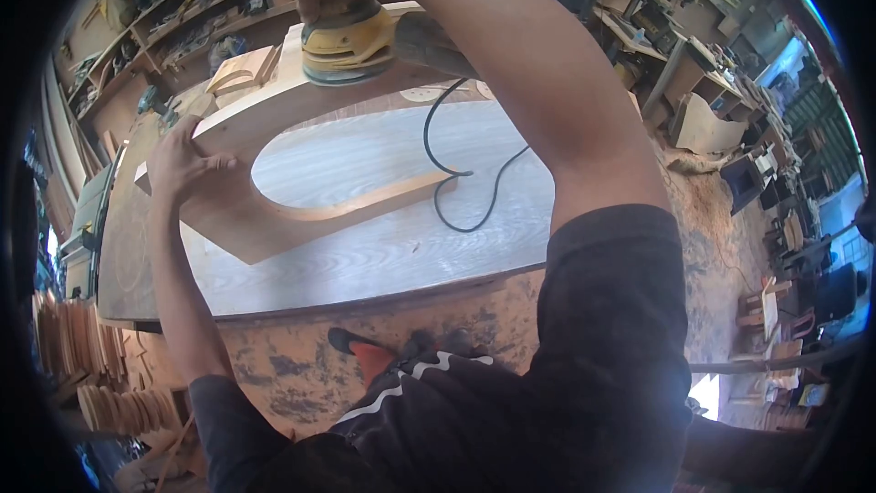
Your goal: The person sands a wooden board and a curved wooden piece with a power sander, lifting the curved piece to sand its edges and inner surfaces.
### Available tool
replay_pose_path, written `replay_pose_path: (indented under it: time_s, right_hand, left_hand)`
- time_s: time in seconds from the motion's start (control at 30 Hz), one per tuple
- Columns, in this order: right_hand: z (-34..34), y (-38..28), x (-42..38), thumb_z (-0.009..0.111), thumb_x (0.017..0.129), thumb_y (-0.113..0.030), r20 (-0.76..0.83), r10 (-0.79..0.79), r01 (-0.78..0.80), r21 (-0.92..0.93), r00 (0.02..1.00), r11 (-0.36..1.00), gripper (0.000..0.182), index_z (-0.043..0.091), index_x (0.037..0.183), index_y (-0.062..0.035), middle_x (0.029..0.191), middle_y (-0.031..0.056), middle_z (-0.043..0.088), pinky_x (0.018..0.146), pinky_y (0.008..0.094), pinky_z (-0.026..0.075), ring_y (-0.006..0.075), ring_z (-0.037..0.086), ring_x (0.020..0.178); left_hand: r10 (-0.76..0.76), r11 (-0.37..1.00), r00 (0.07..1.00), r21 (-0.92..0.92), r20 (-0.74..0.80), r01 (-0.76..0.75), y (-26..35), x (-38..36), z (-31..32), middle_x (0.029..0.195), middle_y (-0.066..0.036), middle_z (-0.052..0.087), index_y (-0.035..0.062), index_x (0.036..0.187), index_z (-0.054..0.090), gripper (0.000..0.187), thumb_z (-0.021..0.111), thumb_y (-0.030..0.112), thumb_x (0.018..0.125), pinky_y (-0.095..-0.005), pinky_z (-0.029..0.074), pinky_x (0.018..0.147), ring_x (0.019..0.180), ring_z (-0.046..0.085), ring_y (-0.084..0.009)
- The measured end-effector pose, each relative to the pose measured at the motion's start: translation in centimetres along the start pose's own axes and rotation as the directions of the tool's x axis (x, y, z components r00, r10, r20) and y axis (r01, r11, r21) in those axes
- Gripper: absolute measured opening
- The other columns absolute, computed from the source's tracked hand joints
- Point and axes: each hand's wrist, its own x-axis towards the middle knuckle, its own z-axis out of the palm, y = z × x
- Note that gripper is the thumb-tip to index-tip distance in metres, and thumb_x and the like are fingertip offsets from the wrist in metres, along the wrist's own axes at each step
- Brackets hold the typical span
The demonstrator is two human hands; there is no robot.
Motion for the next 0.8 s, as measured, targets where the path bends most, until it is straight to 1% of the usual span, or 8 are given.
replay_pose_path:
  time_s: [0.07,0.13,0.27,0.3,0.43,0.5,0.63,0.8]
  right_hand:
    - [0.1,2.6,0.4,0.087,0.074,-0.027,0.087,0.114,-0.114,-0.007,0.990,0.993,0.058,0.070,0.125,-0.0053,0.121,0.0189,0.074,0.094,0.0436,0.058,0.0325,0.072,0.110]
    - [-0.1,4.3,-0.9,0.087,0.075,-0.025,0.086,0.167,-0.169,0.009,0.982,0.986,0.053,0.070,0.121,-0.0054,0.117,0.0178,0.075,0.093,0.0435,0.058,0.0312,0.072,0.108]
    - [0.1,8.4,-3.7,0.087,0.075,-0.025,0.159,0.348,-0.370,0.135,0.924,0.919,0.053,0.069,0.120,-0.0051,0.113,0.0164,0.075,0.093,0.0424,0.058,0.0285,0.072,0.108]
    - [0.0,9.4,-4.4,0.089,0.074,-0.028,0.122,0.350,-0.356,0.031,0.929,0.934,0.063,0.067,0.128,-0.0045,0.118,0.0172,0.075,0.096,0.0415,0.058,0.0278,0.072,0.111]
    - [0.6,12.2,-5.9,0.090,0.072,-0.032,0.002,0.340,-0.338,-0.103,0.940,0.936,0.082,0.061,0.144,-0.0081,0.122,0.0191,0.075,0.096,0.0423,0.057,0.0300,0.071,0.112]
    - [0.3,12.0,-5.8,0.090,0.072,-0.032,0.056,0.342,-0.338,-0.069,0.938,0.939,0.079,0.063,0.141,-0.0084,0.121,0.0190,0.075,0.096,0.0424,0.057,0.0304,0.071,0.112]
    - [-1.9,7.0,-5.4,0.089,0.072,-0.030,0.205,0.331,-0.336,-0.009,0.921,0.942,0.068,0.067,0.132,-0.0082,0.115,0.0184,0.076,0.094,0.0421,0.057,0.0303,0.072,0.110]
    - [-0.4,4.3,-0.4,0.088,0.072,-0.029,0.142,0.179,-0.179,-0.014,0.974,0.984,0.060,0.069,0.124,-0.0062,0.115,0.0164,0.075,0.092,0.0426,0.057,0.0297,0.071,0.108]
  left_hand:
    - [0.016,1.000,1.000,-0.008,-0.014,-0.017,0.1,-0.1,0.0,0.110,-0.013,0.077,0.0098,0.123,0.071,0.093,0.099,0.051,0.044,-0.0470,0.054,0.090,0.109,0.071,-0.0359]
    - [0.016,1.000,0.999,-0.020,-0.028,-0.017,0.0,-0.2,0.1,0.110,-0.013,0.077,0.0094,0.122,0.071,0.094,0.099,0.051,0.043,-0.0470,0.054,0.090,0.109,0.071,-0.0359]
    - [0.030,0.998,0.999,-0.047,-0.038,-0.031,-0.1,-0.2,0.3,0.109,-0.013,0.077,0.0090,0.121,0.071,0.094,0.099,0.051,0.042,-0.0468,0.054,0.090,0.109,0.071,-0.0352]
    - [0.038,0.998,0.998,-0.053,-0.045,-0.040,-0.2,-0.1,0.4,0.109,-0.013,0.076,0.0088,0.121,0.071,0.094,0.099,0.051,0.042,-0.0468,0.054,0.089,0.108,0.071,-0.0350]
    - [0.053,0.997,0.997,-0.057,-0.053,-0.056,-0.8,0.0,0.8,0.109,-0.013,0.077,0.0089,0.121,0.071,0.093,0.099,0.051,0.042,-0.0466,0.054,0.089,0.108,0.071,-0.0347]
    - [0.175,0.984,0.970,-0.009,-0.169,-0.179,-1.3,-0.1,1.4,0.099,-0.011,0.079,0.0148,0.121,0.073,0.087,0.096,0.054,0.047,-0.0451,0.055,0.082,0.096,0.075,-0.0328]
    - [0.186,0.982,0.966,0.004,-0.179,-0.188,-1.6,0.0,1.5,0.098,-0.011,0.078,0.0144,0.119,0.073,0.086,0.096,0.055,0.046,-0.0449,0.055,0.081,0.095,0.075,-0.0327]
    - [0.165,0.985,0.971,-0.025,-0.171,-0.172,-2.1,0.5,1.9,0.097,-0.010,0.078,0.0129,0.114,0.074,0.086,0.096,0.059,0.044,-0.0447,0.056,0.081,0.095,0.075,-0.0312]
